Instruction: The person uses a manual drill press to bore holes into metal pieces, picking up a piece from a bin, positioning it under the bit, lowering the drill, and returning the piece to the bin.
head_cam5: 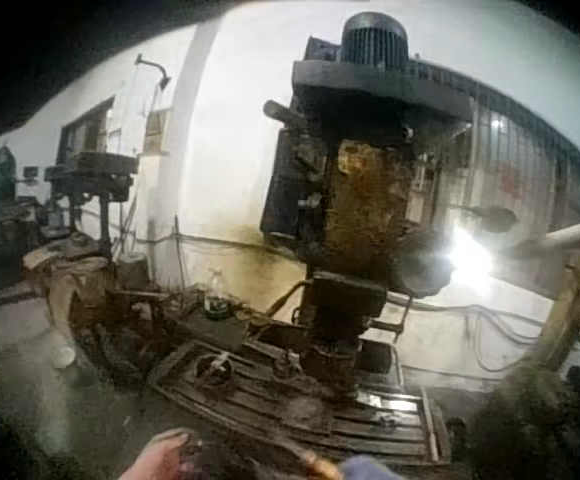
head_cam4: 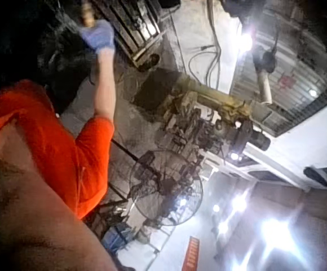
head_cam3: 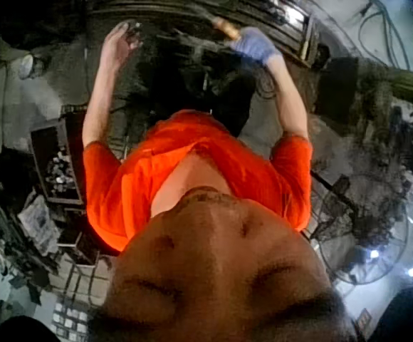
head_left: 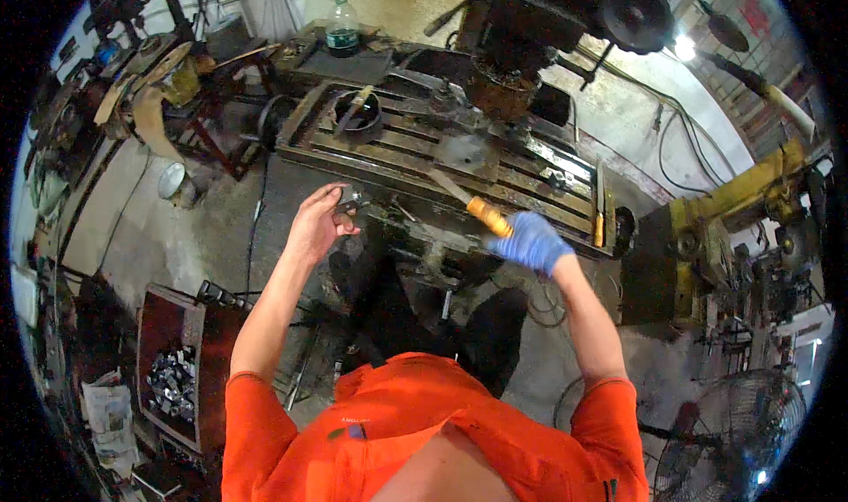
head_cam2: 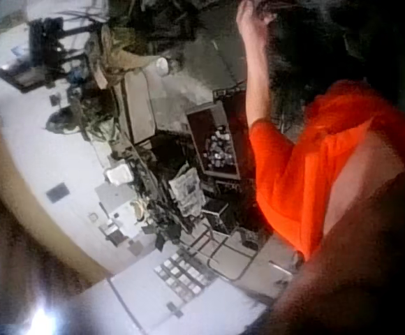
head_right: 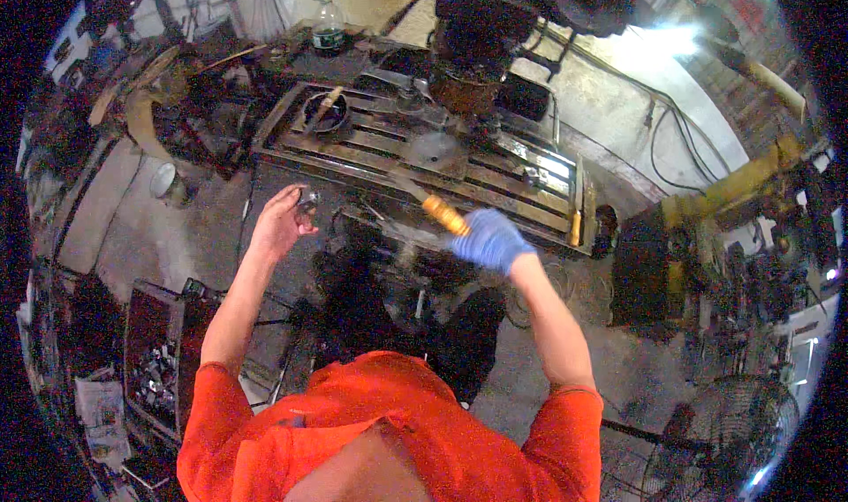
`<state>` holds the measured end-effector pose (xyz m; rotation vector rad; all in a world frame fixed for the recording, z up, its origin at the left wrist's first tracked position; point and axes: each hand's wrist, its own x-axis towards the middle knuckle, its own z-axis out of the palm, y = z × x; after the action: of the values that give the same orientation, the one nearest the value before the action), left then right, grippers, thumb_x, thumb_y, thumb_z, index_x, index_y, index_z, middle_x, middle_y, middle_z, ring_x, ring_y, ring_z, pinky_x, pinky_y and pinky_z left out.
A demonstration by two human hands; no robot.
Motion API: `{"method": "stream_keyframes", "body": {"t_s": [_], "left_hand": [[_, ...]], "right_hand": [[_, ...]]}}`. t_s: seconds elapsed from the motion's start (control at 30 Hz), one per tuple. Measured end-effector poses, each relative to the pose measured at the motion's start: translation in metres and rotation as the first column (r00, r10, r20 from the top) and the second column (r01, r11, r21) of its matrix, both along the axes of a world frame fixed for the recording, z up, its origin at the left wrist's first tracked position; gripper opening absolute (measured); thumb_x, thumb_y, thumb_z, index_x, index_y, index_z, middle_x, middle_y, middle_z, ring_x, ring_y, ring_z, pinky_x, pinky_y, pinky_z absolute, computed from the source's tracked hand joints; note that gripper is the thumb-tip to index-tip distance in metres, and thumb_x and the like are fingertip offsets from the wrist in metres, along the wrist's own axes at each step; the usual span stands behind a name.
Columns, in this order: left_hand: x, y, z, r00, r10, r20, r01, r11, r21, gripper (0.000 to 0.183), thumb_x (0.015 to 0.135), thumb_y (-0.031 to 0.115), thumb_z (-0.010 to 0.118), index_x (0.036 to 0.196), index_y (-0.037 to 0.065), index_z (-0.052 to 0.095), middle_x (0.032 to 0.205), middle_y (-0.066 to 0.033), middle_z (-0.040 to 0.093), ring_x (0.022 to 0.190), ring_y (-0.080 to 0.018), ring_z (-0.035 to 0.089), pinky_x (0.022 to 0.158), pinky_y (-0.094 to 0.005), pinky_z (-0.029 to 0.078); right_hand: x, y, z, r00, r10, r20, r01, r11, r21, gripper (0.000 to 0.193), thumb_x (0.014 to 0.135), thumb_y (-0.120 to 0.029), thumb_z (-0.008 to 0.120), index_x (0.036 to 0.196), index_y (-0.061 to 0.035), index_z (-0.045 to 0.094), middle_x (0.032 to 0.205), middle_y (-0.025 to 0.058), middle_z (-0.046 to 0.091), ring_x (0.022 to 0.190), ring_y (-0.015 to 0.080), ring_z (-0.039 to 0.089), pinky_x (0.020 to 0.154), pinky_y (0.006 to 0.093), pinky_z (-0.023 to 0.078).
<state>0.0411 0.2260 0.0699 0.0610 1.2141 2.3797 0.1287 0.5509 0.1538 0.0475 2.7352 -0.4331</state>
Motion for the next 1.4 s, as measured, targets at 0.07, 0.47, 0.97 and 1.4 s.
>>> {"method": "stream_keyframes", "body": {"t_s": [0.07,0.47,0.97,1.4], "left_hand": [[-0.008,0.024,-0.015,0.999,-0.046,0.016,0.046,0.999,-0.017,0.026,0.086,0.021,0.052,0.106,0.005,0.05,0.08,-0.0086,0.059,0.055,-0.018,0.057,0.06,-0.0396,0.052],[-0.069,0.159,-0.001,0.944,-0.312,-0.11,0.257,0.9,-0.352,0.032,0.086,0.015,0.054,0.108,-0.008,0.05,0.083,-0.0115,0.059,0.052,-0.0156,0.058,0.056,-0.035,0.056],[-0.129,0.234,0.001,0.194,-0.754,-0.627,-0.576,0.43,-0.696,0.043,0.065,-0.005,0.052,0.107,0.005,0.053,0.101,-0.0169,0.053,0.095,-0.0355,0.052,0.082,-0.042,0.043],[-0.122,0.236,-0.011,0.25,-0.698,-0.671,-0.785,0.259,-0.562,0.023,0.073,0.015,0.059,0.095,0.009,0.057,0.084,-0.0137,0.059,0.077,-0.0308,0.058,0.071,-0.0385,0.044]], "right_hand": [[0.029,-0.012,-0.002,0.993,0.113,-0.031,-0.114,0.993,-0.041,0.05,0.071,-0.052,0.056,0.072,-0.002,0.062,0.067,0.0222,0.058,0.066,0.0355,0.058,0.062,0.0403,0.046],[0.048,0.048,0.014,0.997,-0.04,-0.064,0.034,0.996,-0.085,0.051,0.072,-0.053,0.056,0.074,-0.0017,0.063,0.069,0.023,0.059,0.069,0.0369,0.059,0.064,0.0413,0.046],[0.004,0.089,-0.128,0.831,-0.525,-0.186,0.29,0.693,-0.66,0.038,0.064,-0.035,0.075,0.084,-0.0039,0.066,0.072,0.0104,0.065,0.066,0.0176,0.062,0.062,0.0285,0.048],[0.026,0.095,-0.179,0.79,-0.581,-0.194,0.481,0.785,-0.39,0.033,0.069,-0.023,0.073,0.088,0.0025,0.065,0.081,0.0145,0.066,0.069,0.0142,0.061,0.065,0.0269,0.046]]}}
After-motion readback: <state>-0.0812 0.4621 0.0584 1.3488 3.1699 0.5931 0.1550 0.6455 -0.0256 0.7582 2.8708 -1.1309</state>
